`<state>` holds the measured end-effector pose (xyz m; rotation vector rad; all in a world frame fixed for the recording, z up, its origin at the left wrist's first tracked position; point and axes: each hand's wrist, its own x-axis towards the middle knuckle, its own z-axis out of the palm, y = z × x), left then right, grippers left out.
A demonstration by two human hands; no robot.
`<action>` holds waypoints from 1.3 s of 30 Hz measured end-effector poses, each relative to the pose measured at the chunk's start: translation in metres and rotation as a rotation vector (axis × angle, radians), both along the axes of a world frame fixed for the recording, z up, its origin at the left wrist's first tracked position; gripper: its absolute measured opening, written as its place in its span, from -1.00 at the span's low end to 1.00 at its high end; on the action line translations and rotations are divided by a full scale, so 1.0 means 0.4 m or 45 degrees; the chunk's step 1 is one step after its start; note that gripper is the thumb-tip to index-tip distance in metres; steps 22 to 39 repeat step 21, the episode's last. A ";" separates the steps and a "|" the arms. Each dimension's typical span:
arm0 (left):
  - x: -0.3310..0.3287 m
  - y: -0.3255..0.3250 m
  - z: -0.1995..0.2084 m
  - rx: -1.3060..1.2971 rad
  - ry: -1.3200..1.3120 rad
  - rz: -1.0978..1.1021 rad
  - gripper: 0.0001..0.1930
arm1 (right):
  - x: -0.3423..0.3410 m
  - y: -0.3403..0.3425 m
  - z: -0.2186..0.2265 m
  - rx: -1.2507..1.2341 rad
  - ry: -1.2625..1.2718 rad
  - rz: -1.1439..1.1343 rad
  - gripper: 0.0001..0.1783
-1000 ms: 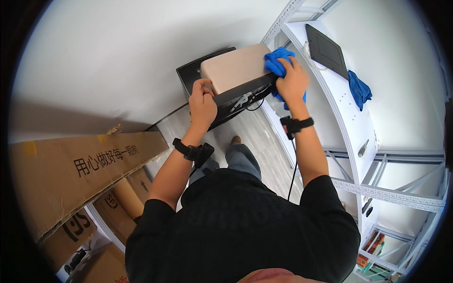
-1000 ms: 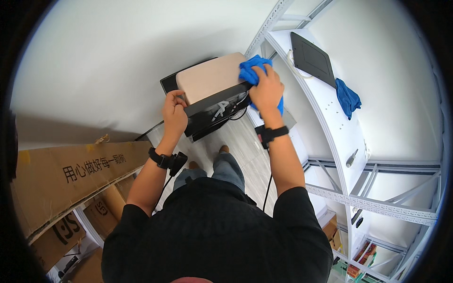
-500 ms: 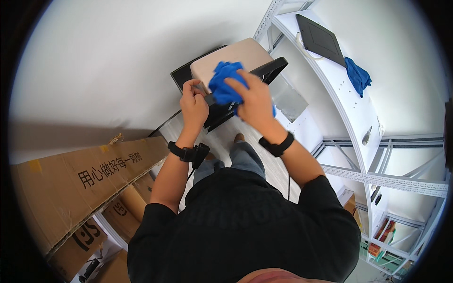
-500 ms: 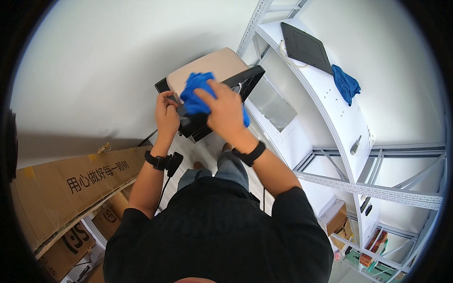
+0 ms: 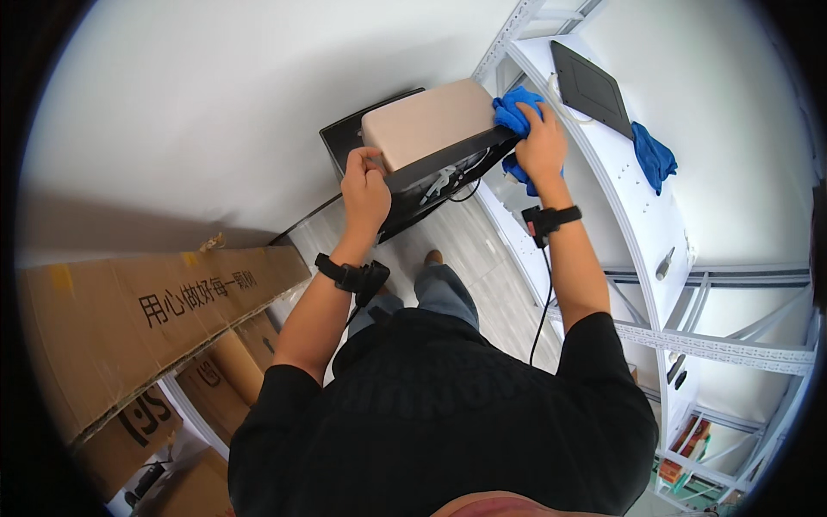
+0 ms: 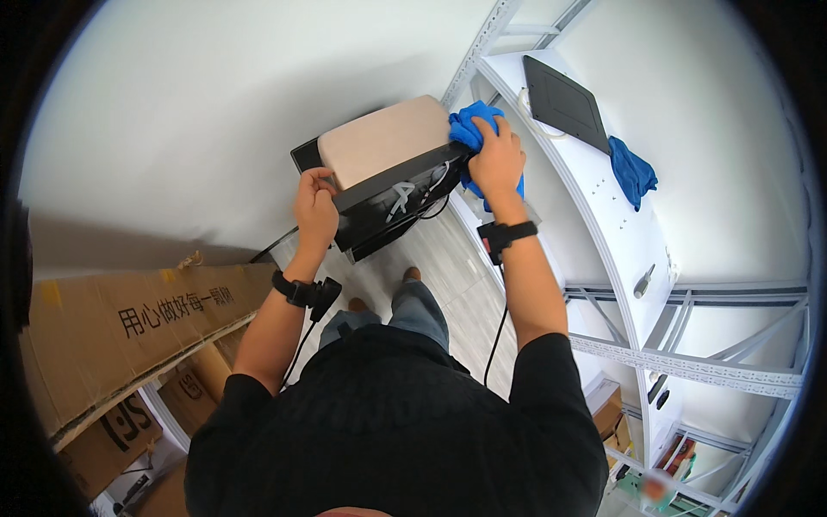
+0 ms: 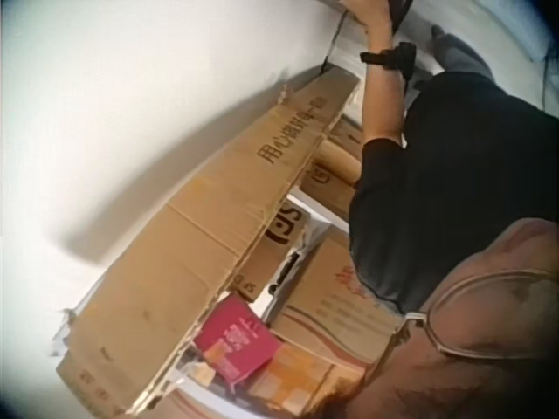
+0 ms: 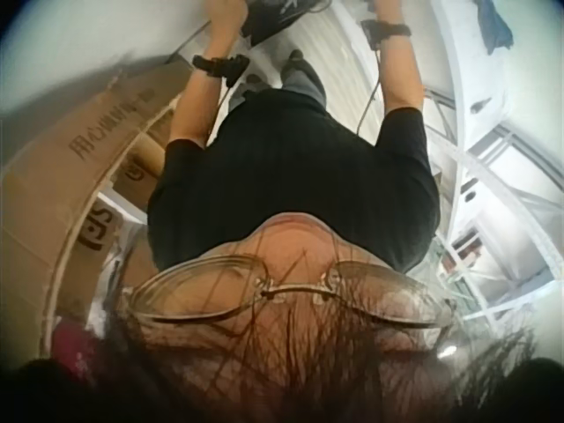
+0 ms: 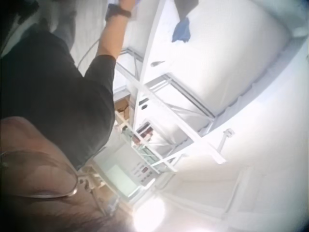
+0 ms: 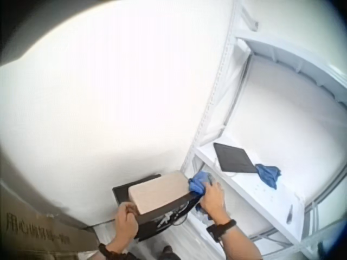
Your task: The person uses a screwdriver to fasten screws into the back panel of a computer tower, then wipes the surface with a blue cloth. The task occurs in a storage area with stacked cardboard boxes.
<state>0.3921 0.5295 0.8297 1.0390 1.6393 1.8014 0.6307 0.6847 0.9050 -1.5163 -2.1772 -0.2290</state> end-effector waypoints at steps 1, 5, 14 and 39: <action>-0.003 0.005 -0.004 0.021 -0.056 0.001 -0.72 | -0.023 -0.029 0.005 0.040 -0.059 -0.017 -0.36; -0.007 0.026 -0.024 0.140 -0.440 -0.137 -0.71 | -0.116 -0.145 0.000 0.093 -0.084 0.120 -0.35; -0.041 -0.003 0.018 0.048 -1.088 -0.351 -0.42 | -0.312 -0.410 -0.016 0.106 0.071 0.676 -0.44; -0.034 -0.033 -0.018 0.059 -0.866 -0.277 -0.42 | -0.268 -0.394 -0.023 0.148 0.086 0.757 -0.40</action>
